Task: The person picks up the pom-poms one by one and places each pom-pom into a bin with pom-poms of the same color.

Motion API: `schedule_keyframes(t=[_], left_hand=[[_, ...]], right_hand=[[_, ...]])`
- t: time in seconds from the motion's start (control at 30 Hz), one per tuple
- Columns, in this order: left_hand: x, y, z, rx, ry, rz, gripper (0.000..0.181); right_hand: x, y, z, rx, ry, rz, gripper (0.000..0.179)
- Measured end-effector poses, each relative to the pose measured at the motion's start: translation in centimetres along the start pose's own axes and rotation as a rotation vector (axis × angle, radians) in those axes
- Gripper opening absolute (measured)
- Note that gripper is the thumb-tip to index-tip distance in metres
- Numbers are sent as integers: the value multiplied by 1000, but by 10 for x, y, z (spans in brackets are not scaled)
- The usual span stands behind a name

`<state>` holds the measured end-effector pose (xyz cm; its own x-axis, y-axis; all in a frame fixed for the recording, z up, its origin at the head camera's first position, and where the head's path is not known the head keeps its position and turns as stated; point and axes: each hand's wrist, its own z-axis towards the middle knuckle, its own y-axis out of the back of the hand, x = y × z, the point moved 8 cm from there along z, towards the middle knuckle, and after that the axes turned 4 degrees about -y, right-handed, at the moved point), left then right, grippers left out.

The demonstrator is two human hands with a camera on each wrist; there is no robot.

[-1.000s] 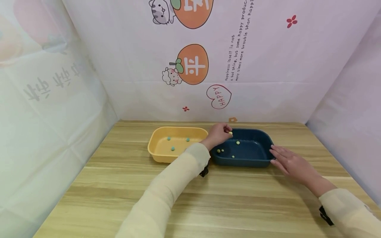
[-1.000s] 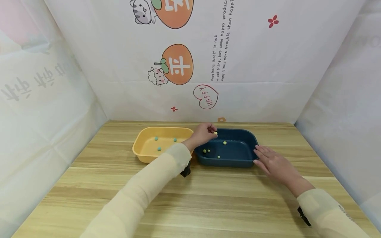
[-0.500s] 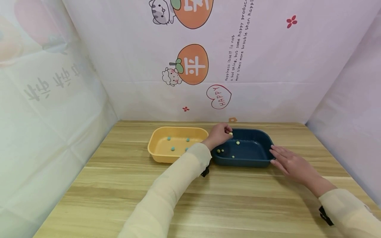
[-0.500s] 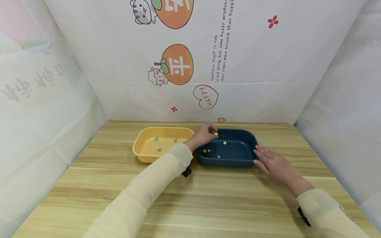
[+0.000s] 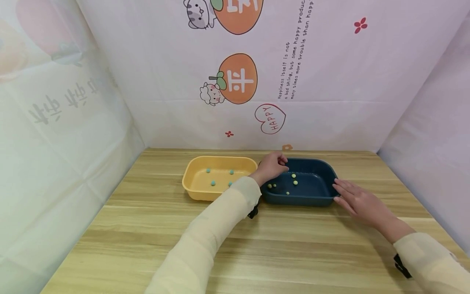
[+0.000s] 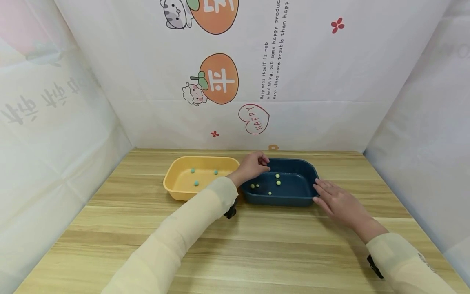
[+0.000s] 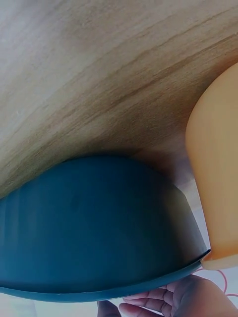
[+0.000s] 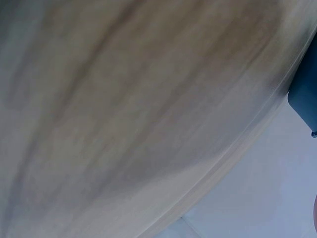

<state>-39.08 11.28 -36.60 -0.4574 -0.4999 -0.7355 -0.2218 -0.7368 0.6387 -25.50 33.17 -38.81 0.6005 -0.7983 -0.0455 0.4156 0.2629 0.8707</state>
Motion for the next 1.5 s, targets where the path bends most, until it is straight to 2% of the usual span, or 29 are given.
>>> schedule_keyframes(t=[0.53, 0.8, 0.93, 1.07, 1.2, 1.5], left_hand=[[-1, 4, -2, 2, -37, -2, 23], [-3, 11, -14, 29, -66, -44, 18], [0, 19, -19, 25, -63, -48, 15], [7, 28, -24, 19, -49, -65, 21], [13, 40, -31, 16, -32, -107, 21], [27, 70, -52, 1, -51, -135, 18]], right_hand=[[1, 0, 0, -41, 41, 1, 46], [1, 0, 1, -46, 48, -1, 47], [1, 0, 1, -29, 31, 0, 46], [1, 0, 0, -23, 24, 3, 47], [1, 0, 0, -30, 33, 7, 47], [-1, 0, 0, 4, 4, 1, 48]])
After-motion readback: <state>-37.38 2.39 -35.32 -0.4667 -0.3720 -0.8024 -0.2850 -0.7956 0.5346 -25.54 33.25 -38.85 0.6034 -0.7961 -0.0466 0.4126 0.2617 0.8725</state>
